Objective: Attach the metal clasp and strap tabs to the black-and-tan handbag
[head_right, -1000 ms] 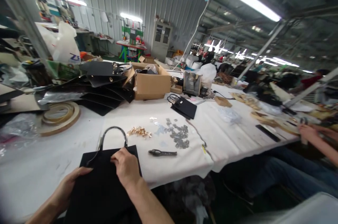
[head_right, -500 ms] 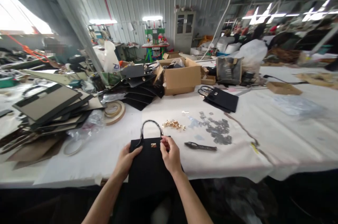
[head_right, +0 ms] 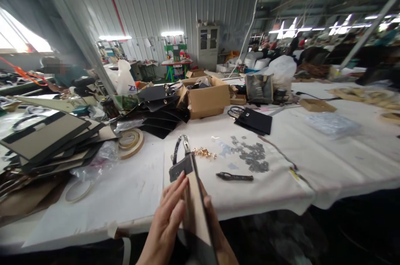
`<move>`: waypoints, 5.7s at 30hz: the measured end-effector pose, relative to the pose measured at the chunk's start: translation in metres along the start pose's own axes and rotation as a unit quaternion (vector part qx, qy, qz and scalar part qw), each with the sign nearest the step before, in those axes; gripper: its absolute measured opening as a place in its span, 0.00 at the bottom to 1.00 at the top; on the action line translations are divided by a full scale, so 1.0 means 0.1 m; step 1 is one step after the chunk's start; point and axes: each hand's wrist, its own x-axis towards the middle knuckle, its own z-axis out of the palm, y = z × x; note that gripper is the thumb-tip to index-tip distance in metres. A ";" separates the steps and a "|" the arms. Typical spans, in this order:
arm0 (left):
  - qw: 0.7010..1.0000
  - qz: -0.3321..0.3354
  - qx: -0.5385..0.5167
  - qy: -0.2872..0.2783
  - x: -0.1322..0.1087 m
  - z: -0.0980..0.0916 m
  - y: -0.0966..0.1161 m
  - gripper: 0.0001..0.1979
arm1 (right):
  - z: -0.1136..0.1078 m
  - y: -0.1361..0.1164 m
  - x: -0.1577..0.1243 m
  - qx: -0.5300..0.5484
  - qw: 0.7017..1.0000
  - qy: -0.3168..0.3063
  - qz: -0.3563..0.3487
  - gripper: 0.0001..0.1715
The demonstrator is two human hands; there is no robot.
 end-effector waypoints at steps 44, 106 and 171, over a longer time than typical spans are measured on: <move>0.935 -0.032 0.328 0.132 0.59 -0.49 -1.37 0.34 | -0.85 1.40 0.07 0.015 0.957 0.250 0.148 0.20; 0.932 0.122 0.336 0.061 0.69 -0.20 -1.25 0.18 | -0.20 0.92 0.44 0.193 0.938 -0.121 0.260 0.28; 0.933 0.137 0.327 0.066 0.64 -0.23 -1.35 0.25 | -0.04 0.95 0.71 0.004 0.954 -0.267 0.138 0.14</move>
